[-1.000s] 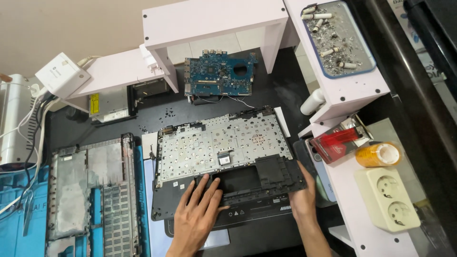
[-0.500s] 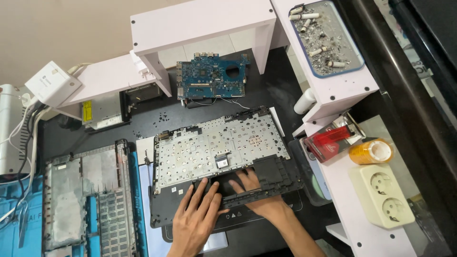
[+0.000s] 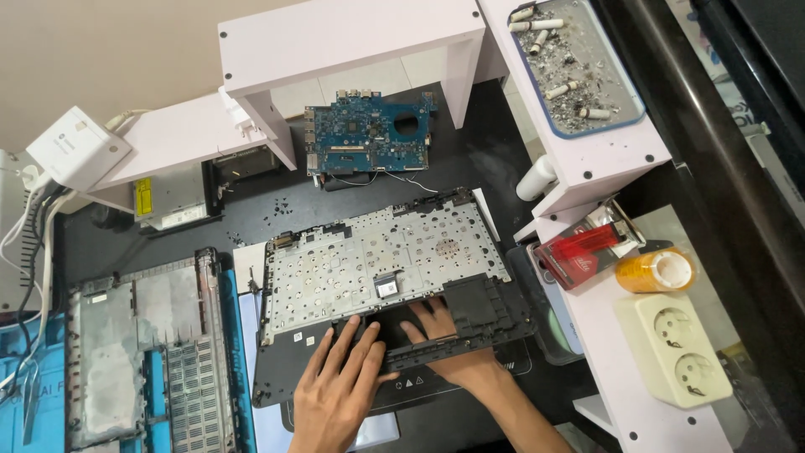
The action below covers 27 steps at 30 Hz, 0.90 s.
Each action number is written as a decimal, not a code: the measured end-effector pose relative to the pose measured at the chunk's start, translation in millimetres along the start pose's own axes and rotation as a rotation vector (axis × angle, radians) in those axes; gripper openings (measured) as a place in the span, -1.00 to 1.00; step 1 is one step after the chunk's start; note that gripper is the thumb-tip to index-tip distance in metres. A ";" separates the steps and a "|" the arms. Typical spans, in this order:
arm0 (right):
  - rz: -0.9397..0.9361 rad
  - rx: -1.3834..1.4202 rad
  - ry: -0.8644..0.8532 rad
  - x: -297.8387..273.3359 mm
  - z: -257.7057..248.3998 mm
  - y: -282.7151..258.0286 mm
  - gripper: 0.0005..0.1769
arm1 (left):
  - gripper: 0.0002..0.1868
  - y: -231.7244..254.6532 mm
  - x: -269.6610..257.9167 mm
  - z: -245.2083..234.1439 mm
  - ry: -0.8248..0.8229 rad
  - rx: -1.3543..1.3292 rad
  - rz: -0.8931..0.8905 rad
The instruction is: The person uses a screwdriver to remove screws from a laptop motherboard and then detaches the board from the laptop chassis. They also remove screws from the laptop's bottom casing and flip the laptop over to access the screen hinge area.
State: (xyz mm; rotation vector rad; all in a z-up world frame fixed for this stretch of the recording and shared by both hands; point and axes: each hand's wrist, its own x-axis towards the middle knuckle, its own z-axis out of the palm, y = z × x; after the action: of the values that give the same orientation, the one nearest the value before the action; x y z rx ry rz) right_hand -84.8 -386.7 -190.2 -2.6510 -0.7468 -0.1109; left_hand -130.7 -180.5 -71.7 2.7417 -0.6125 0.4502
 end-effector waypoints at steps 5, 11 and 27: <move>0.141 0.061 -0.078 -1.1 2.5 0.4 -0.48 | -0.59 -0.3 7.3 -9.3 -0.018 0.001 0.014; -0.164 -0.131 0.024 -5.9 9.4 4.0 -0.65 | -0.57 -2.4 18.6 -20.5 -0.050 0.013 0.025; 0.107 0.054 0.025 7.8 -27.7 -10.9 -0.31 | -0.57 -7.9 49.4 -49.7 -0.086 0.035 -0.004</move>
State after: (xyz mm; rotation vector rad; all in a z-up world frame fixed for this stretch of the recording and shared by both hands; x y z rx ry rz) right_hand -83.0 -385.0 -159.5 -2.6268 -0.5900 -0.0931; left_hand -96.3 -174.1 -10.4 2.8071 -0.6256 0.3461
